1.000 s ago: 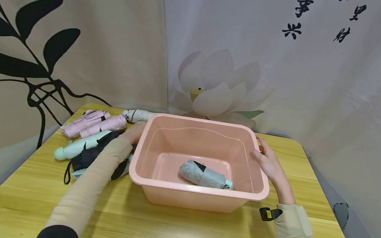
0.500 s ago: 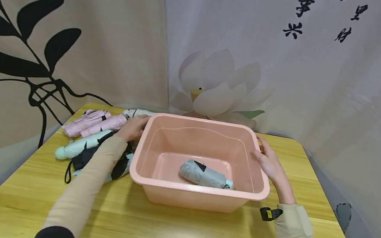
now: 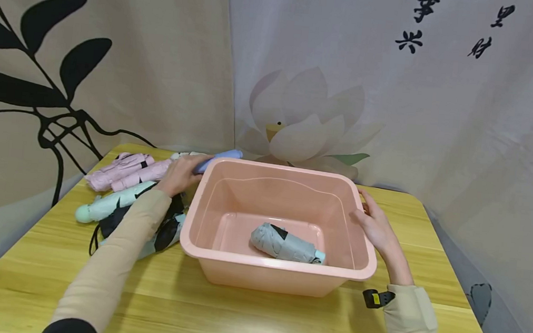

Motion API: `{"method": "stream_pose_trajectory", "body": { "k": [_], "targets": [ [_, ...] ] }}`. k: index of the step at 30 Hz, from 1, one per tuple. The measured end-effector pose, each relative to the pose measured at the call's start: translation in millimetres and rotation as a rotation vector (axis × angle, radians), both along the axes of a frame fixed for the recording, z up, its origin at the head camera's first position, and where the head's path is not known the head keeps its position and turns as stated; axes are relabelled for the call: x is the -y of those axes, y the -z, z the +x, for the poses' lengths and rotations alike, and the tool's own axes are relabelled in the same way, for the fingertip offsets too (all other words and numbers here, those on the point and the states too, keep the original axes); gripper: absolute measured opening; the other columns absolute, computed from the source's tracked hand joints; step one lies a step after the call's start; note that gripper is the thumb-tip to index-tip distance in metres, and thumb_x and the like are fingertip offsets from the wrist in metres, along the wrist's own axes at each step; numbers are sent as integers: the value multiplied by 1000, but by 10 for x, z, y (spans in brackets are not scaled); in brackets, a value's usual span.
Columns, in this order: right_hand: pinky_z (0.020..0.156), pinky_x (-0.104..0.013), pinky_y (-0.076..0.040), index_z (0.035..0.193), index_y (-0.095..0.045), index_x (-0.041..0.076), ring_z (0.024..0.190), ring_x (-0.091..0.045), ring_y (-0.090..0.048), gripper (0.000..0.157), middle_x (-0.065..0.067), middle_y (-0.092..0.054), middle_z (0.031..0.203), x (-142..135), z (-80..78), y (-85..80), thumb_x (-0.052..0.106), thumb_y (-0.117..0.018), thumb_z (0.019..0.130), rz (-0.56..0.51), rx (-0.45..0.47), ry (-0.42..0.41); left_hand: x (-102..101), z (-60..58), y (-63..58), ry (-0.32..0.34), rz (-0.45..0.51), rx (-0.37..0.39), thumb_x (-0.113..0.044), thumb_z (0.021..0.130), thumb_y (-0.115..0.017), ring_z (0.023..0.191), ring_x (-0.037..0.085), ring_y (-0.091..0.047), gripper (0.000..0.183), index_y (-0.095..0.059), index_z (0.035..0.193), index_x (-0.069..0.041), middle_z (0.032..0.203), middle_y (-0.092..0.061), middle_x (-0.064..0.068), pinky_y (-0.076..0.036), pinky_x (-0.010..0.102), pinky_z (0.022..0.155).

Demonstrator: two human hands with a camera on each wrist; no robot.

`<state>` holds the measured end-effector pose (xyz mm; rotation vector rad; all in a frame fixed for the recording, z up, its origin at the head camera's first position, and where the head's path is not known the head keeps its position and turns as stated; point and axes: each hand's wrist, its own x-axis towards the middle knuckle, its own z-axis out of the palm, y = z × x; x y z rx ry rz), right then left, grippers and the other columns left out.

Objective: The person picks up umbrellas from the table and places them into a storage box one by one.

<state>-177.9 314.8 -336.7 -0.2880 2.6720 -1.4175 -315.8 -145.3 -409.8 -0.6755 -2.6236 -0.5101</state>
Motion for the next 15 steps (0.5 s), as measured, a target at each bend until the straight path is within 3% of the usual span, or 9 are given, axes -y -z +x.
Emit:
{"method": "stream_pose_trajectory", "body": {
  "k": [15],
  "targets": [
    [71, -27, -53, 146, -15, 14, 89, -6, -59, 56, -27, -41, 131, 4, 5, -2, 23, -40, 97, -19, 10, -8, 71, 82, -201, -21, 1, -65, -9, 76, -72, 101, 38, -60, 58, -52, 130, -17, 121, -60, 15, -50, 51, 82]
  ]
}}
